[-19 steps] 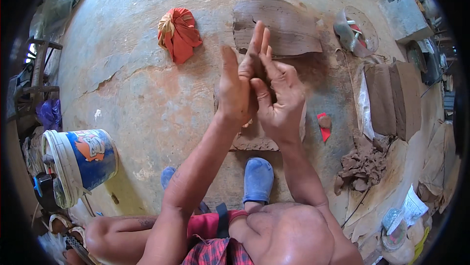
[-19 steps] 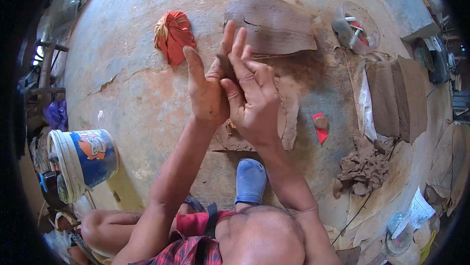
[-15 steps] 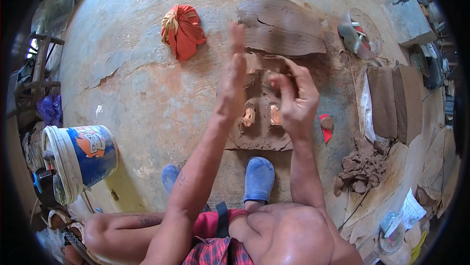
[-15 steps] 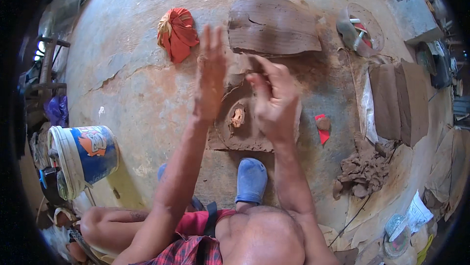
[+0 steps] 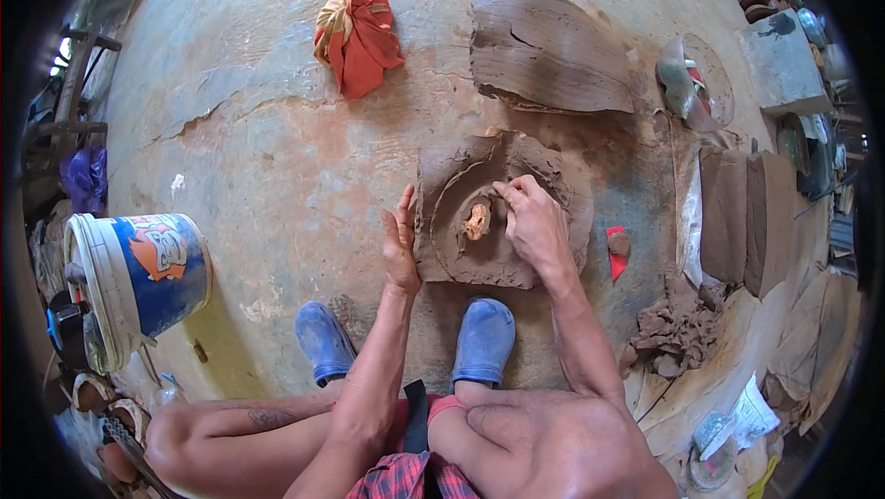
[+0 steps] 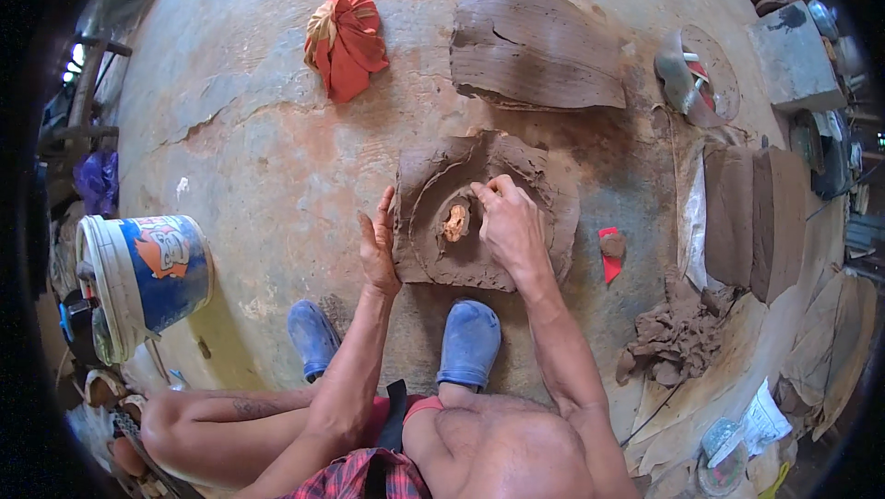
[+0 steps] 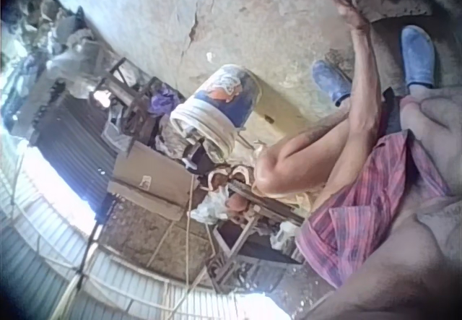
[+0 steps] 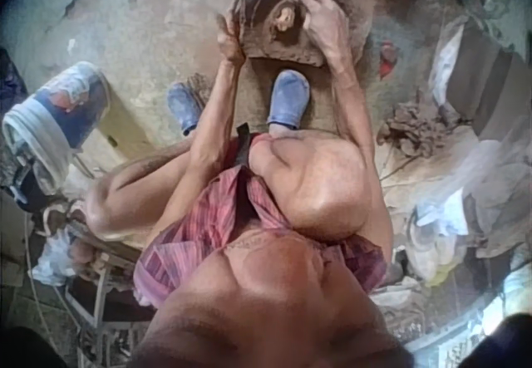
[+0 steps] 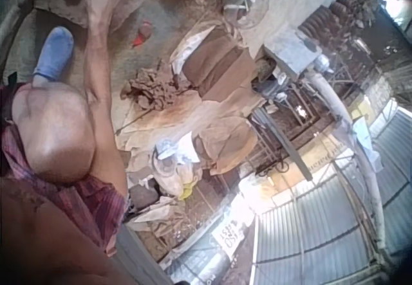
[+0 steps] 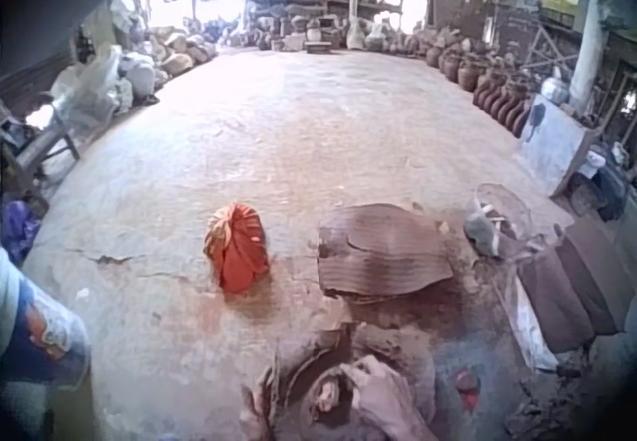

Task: The person works on a clay mask by hand, smoothing the facial features and using a red plastic tool to refine the edges and contours of the eyes and mouth areas before pressing additional clay into the sockets.

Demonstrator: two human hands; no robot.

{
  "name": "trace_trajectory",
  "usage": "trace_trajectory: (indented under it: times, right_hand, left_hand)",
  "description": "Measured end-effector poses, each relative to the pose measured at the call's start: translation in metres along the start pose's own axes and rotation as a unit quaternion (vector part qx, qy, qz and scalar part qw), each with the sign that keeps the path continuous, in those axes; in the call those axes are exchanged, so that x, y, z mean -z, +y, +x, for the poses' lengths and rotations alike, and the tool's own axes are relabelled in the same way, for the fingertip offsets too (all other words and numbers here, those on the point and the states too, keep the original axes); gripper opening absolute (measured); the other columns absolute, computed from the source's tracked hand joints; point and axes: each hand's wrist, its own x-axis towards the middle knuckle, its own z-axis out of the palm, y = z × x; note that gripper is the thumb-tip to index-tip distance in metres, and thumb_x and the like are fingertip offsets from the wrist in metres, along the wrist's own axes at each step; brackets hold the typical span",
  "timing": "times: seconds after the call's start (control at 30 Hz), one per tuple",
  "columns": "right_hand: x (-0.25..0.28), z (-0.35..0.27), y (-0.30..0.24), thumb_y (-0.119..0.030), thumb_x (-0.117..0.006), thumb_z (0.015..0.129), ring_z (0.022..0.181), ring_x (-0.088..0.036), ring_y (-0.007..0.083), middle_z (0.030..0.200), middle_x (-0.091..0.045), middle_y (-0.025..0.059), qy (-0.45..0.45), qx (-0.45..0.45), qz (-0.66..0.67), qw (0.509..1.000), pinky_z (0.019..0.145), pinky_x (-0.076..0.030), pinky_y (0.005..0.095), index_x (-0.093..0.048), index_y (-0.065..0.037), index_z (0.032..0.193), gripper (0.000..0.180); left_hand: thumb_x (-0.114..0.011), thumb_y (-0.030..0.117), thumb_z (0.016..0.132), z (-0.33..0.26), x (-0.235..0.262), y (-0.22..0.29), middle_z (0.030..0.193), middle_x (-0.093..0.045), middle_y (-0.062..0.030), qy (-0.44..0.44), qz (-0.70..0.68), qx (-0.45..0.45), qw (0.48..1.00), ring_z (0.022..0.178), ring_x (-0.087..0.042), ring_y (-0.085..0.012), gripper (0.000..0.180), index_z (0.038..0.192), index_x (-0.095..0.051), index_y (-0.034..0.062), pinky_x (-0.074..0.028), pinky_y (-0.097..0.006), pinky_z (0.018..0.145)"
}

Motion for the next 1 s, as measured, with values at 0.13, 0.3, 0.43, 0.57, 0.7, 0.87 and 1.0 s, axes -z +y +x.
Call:
trace_trajectory:
  times: [0.13,0.3,0.43,0.57,0.7,0.87,1.0]
  right_hand:
    - [-0.002,0.005,-0.005,-0.004,-0.061,0.092,0.099,-0.07,0.0319,0.111,-0.067,0.0084,-0.013,0.025,-0.068,0.997,0.085,-0.059,0.0453,-0.076,-0.012,0.123,0.035]
    - [-0.013,-0.003,-0.008,-0.005,-0.06,0.092,0.1,-0.068,0.0301,0.108,-0.066,0.0069,-0.025,0.045,-0.133,0.99,0.082,-0.059,0.0448,-0.075,-0.014,0.125,0.037]
    - [-0.009,-0.009,-0.007,-0.006,-0.057,0.094,0.1,-0.068,0.0315,0.108,-0.065,0.0085,-0.032,0.068,-0.16,0.984,0.08,-0.059,0.0456,-0.073,-0.012,0.128,0.038]
    - [0.003,-0.005,-0.017,-0.007,-0.057,0.096,0.094,-0.07,0.0358,0.107,-0.064,0.013,-0.069,0.006,-0.086,0.994,0.08,-0.058,0.0482,-0.072,-0.01,0.129,0.036]
    - [-0.012,-0.015,-0.012,-0.008,-0.058,0.096,0.091,-0.07,0.0385,0.106,-0.064,0.0151,-0.065,0.016,-0.098,0.993,0.08,-0.057,0.0505,-0.072,-0.009,0.128,0.035]
    - [0.0,-0.012,-0.019,-0.008,-0.057,0.097,0.094,-0.069,0.0406,0.105,-0.064,0.0181,-0.116,-0.015,-0.09,0.989,0.081,-0.056,0.0527,-0.071,-0.004,0.126,0.033]
    - [-0.013,-0.025,-0.005,-0.01,-0.061,0.098,0.095,-0.068,0.0405,0.106,-0.066,0.0185,-0.095,-0.021,-0.088,0.991,0.085,-0.055,0.0511,-0.07,-0.006,0.129,0.032]
  left_hand:
    - [-0.026,0.075,0.104,-0.006,0.0,-0.009,0.168,-0.036,-0.0119,0.044,0.064,-0.025,0.997,0.153,-0.035,-0.0267,0.088,0.166,-0.03,0.0135,-0.024,-0.042,0.127]
    - [-0.028,0.076,0.104,-0.016,0.003,-0.027,0.168,-0.034,-0.0111,0.053,0.018,-0.037,0.998,0.154,-0.032,-0.027,0.088,0.167,-0.028,0.0141,-0.024,-0.044,0.127]
    - [-0.031,0.076,0.103,-0.028,-0.011,-0.041,0.169,-0.03,-0.0131,0.101,0.008,-0.06,0.993,0.155,-0.031,-0.029,0.089,0.167,-0.024,0.0139,-0.023,-0.045,0.127]
    - [-0.033,0.075,0.103,-0.038,-0.021,-0.038,0.169,-0.029,-0.0167,0.11,0.01,-0.063,0.992,0.155,-0.03,-0.0299,0.089,0.167,-0.024,0.0133,-0.023,-0.045,0.128]
    - [-0.033,0.073,0.104,-0.036,-0.012,-0.042,0.17,-0.027,-0.0156,0.105,-0.014,-0.045,0.993,0.155,-0.03,-0.0299,0.087,0.167,-0.025,0.0125,-0.023,-0.045,0.128]
    - [-0.036,0.065,0.108,-0.034,-0.012,-0.039,0.168,-0.033,-0.0154,0.089,-0.033,-0.046,0.994,0.154,-0.031,-0.0284,0.079,0.166,-0.028,0.011,-0.024,-0.043,0.127]
    - [-0.038,0.059,0.11,-0.034,-0.014,-0.038,0.165,-0.038,-0.0154,0.065,-0.051,-0.038,0.996,0.152,-0.035,-0.0278,0.074,0.165,-0.028,0.0108,-0.026,-0.042,0.127]
